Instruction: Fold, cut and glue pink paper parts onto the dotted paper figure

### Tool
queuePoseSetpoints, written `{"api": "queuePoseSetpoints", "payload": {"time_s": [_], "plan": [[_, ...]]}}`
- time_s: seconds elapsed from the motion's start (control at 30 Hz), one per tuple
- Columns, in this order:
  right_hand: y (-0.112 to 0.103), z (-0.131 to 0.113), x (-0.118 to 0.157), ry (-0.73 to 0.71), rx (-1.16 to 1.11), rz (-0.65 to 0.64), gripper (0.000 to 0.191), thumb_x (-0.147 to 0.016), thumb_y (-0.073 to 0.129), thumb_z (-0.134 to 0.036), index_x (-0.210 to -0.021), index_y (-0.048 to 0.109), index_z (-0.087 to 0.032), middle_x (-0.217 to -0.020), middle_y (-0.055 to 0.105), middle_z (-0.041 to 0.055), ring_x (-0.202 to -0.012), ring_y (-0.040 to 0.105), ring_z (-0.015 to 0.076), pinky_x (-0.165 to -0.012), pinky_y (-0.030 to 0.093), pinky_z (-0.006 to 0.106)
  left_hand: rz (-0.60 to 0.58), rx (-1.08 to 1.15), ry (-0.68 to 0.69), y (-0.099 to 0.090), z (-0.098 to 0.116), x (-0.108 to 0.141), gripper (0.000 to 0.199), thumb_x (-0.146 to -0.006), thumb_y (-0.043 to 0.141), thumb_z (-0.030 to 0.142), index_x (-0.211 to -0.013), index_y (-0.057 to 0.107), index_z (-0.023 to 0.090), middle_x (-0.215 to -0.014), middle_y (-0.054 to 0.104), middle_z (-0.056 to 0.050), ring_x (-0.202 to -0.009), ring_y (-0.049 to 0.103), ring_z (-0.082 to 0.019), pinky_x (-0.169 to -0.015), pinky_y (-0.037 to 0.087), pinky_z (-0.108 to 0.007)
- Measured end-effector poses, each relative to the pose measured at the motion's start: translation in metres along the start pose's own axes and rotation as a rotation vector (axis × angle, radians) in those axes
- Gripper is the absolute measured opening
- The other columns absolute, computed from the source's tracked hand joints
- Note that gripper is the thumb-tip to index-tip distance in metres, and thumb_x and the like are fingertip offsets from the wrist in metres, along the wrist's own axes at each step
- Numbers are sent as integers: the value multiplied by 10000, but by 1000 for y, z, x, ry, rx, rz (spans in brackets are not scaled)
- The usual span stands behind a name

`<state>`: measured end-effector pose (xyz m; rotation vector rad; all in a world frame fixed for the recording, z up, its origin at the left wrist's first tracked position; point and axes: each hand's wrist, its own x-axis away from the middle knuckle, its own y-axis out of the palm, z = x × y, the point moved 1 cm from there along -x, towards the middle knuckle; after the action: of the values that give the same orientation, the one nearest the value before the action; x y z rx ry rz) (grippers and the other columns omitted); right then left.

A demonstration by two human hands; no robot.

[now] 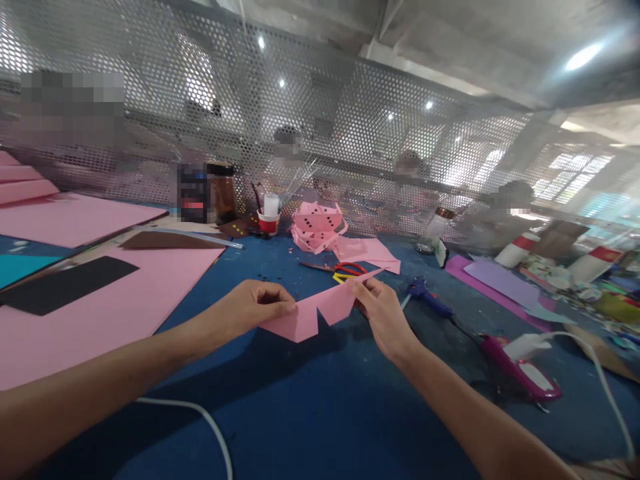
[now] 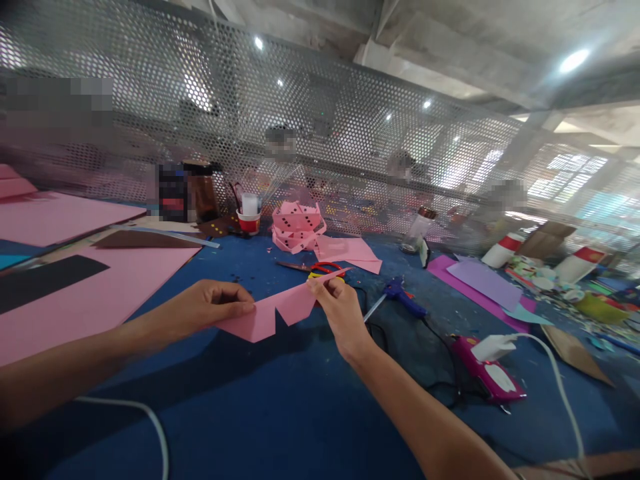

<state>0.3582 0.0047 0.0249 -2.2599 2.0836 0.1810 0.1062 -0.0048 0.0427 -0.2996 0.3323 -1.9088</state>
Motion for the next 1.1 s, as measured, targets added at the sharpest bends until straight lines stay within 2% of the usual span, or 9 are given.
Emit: {"api": "queuePoseSetpoints", "payload": {"time_s": [0.27,0.47,0.63,0.87,0.93,1.0,1.03,1.1], "plan": [[-1,4,-2,-63,-5,-9,414,-835,742,-580,-943,785,-183,-886,728,66,-824,654,213,-767,518,333,25,-72,20,-3,3,-2,366,-772,698,544,-826,755,187,-845,736,-42,-831,638,-234,-759,467,-316],[0,0,-1,-90,66,19,388,-876,710,-550,-901,781,-169,-789,664,32,-730,575,162,-689,460,287,51,-145,56,-4,3,-1,340,-814,651,512,-858,752,190,-863,737,-47,-843,649,-242,-769,459,-334],[1,-9,4,-148,189,84,389,-860,715,-535,-830,761,-150,-693,584,5,-656,476,132,-576,364,253,167,-277,162,-5,2,2,256,-846,647,450,-892,758,224,-937,726,-40,-909,656,-248,-829,471,-365],[2,-15,6,-259,252,129,351,-854,742,-500,-734,731,-170,-636,565,-20,-592,450,117,-549,364,251,350,-317,329,-5,4,6,220,-863,662,425,-935,771,248,-949,667,-46,-923,630,-239,-821,501,-353],[1,-18,7,-326,277,157,291,-880,740,-460,-797,761,-183,-695,627,-7,-616,504,128,-559,392,254,425,-324,373,-2,9,11,211,-875,669,435,-941,766,259,-927,672,-40,-908,616,-235,-808,496,-338],[0,-23,10,-472,348,181,198,-922,722,-387,-862,783,-209,-790,688,9,-702,585,151,-625,449,267,423,-277,367,3,12,18,215,-880,682,456,-875,757,255,-867,691,-28,-858,611,-223,-799,480,-328],[0,-26,13,-571,402,185,152,-943,708,-341,-889,787,-223,-833,707,13,-746,612,158,-666,470,276,366,-196,320,7,12,20,241,-875,692,477,-844,757,248,-832,704,-24,-825,615,-214,-783,474,-321],[1,-30,22,-784,544,160,103,-970,683,-250,-967,786,-239,-879,715,20,-797,633,162,-722,489,293,169,46,160,18,10,23,308,-859,708,527,-820,776,229,-747,721,-26,-764,627,-202,-747,474,-307]]}}
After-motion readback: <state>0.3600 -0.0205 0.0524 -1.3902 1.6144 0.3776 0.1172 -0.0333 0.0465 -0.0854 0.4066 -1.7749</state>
